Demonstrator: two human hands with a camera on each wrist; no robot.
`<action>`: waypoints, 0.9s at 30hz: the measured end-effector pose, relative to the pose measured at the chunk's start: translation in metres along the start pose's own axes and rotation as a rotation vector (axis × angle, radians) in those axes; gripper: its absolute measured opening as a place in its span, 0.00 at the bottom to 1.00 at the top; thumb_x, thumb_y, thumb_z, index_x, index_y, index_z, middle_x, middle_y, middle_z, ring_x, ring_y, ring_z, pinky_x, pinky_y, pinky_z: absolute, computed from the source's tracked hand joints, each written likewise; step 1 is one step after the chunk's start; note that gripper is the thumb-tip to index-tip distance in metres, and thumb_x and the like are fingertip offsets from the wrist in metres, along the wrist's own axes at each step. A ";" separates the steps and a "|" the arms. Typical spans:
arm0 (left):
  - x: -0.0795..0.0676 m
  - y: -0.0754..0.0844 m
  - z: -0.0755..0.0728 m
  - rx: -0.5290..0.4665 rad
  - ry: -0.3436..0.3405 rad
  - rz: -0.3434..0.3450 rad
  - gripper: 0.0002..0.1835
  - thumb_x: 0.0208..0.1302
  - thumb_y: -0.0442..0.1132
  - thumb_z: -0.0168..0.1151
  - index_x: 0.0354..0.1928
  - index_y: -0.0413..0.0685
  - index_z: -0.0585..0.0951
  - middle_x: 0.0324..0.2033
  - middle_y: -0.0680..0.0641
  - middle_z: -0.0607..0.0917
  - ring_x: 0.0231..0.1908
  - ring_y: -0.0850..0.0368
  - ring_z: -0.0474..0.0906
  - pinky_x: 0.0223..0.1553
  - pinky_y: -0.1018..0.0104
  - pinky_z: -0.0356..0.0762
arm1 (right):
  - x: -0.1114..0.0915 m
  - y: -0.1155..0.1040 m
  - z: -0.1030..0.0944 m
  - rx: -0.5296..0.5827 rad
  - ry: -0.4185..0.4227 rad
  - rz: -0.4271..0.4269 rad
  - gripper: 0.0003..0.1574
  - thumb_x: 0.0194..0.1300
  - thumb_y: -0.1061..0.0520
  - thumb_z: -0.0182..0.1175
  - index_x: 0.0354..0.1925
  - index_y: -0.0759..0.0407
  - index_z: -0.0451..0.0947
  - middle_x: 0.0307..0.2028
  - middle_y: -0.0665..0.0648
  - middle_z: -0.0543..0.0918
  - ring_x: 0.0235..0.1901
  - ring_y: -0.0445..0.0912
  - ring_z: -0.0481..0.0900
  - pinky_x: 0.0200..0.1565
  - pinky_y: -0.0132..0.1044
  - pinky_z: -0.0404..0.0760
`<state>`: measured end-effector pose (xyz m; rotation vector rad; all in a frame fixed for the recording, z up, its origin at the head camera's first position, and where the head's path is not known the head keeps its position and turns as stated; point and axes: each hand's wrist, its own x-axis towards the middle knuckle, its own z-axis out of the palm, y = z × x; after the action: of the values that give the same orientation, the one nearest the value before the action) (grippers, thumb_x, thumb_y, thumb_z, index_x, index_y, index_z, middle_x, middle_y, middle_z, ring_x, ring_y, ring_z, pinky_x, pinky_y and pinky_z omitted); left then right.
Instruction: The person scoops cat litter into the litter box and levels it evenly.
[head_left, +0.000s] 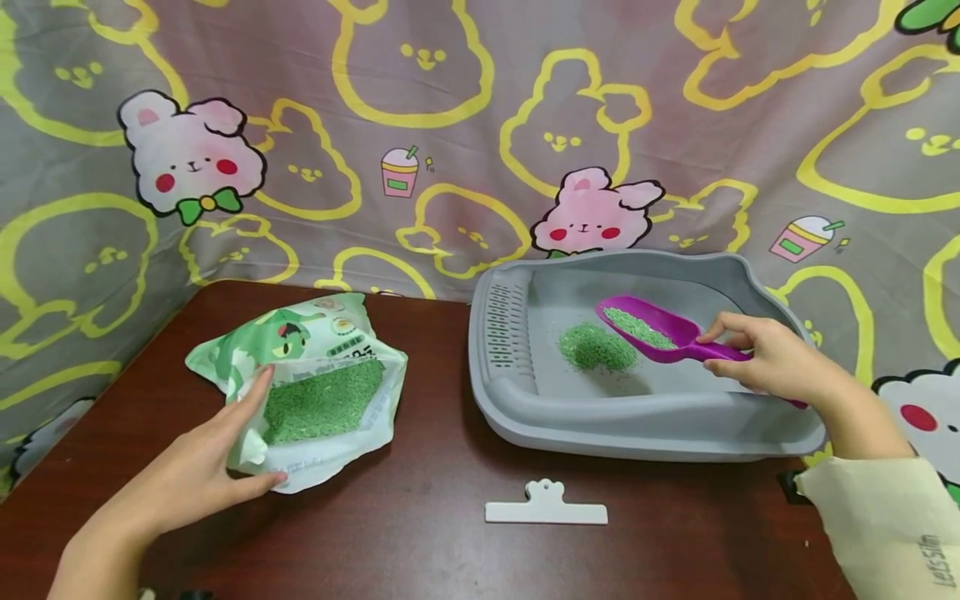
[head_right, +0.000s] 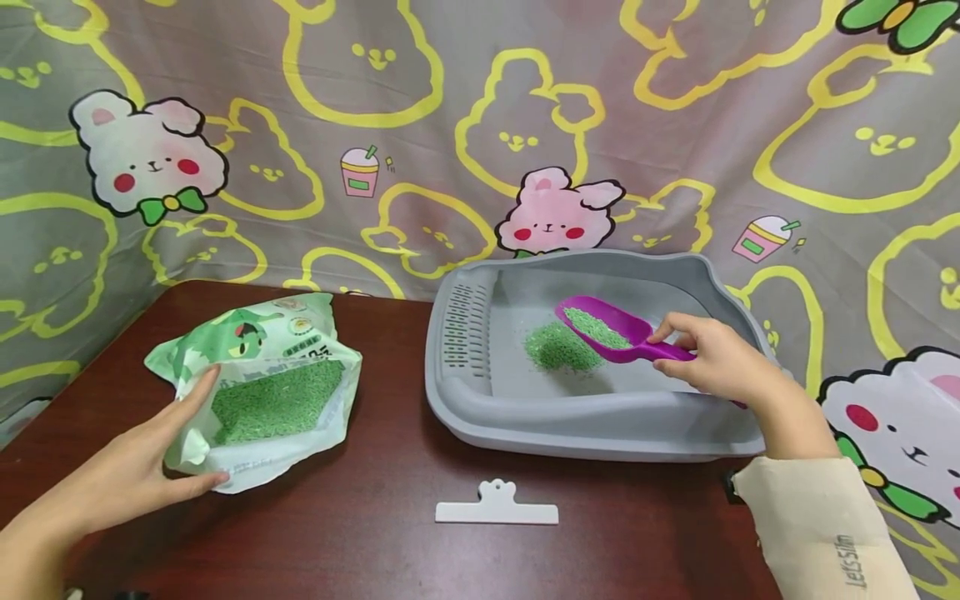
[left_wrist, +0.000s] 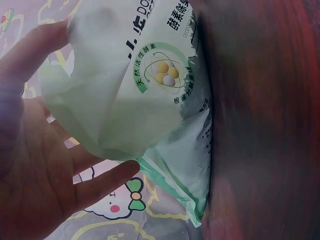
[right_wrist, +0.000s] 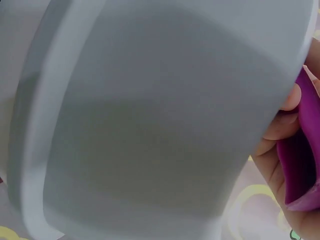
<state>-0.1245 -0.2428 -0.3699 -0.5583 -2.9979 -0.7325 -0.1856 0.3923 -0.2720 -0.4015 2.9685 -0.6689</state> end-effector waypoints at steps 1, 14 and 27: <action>0.000 0.000 0.000 -0.005 0.000 -0.001 0.65 0.52 0.60 0.74 0.80 0.65 0.36 0.80 0.50 0.46 0.70 0.29 0.61 0.53 0.35 0.70 | 0.002 0.001 0.000 -0.011 -0.018 0.010 0.17 0.60 0.59 0.70 0.46 0.57 0.75 0.24 0.51 0.84 0.12 0.41 0.68 0.18 0.34 0.69; 0.000 -0.001 0.000 0.011 0.002 -0.004 0.65 0.52 0.61 0.74 0.80 0.66 0.36 0.80 0.47 0.48 0.70 0.32 0.62 0.56 0.46 0.72 | 0.024 0.000 -0.003 -0.058 -0.156 0.044 0.15 0.60 0.59 0.70 0.45 0.58 0.78 0.21 0.50 0.82 0.12 0.42 0.70 0.20 0.35 0.73; -0.001 0.001 0.000 -0.005 -0.006 -0.008 0.65 0.53 0.61 0.74 0.80 0.65 0.36 0.80 0.48 0.46 0.71 0.31 0.61 0.55 0.37 0.71 | 0.041 -0.007 -0.003 -0.051 -0.304 0.105 0.16 0.60 0.59 0.69 0.45 0.60 0.78 0.22 0.52 0.82 0.13 0.43 0.71 0.19 0.35 0.75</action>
<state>-0.1228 -0.2427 -0.3694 -0.5509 -3.0067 -0.7395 -0.2234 0.3765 -0.2664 -0.3160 2.6993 -0.4745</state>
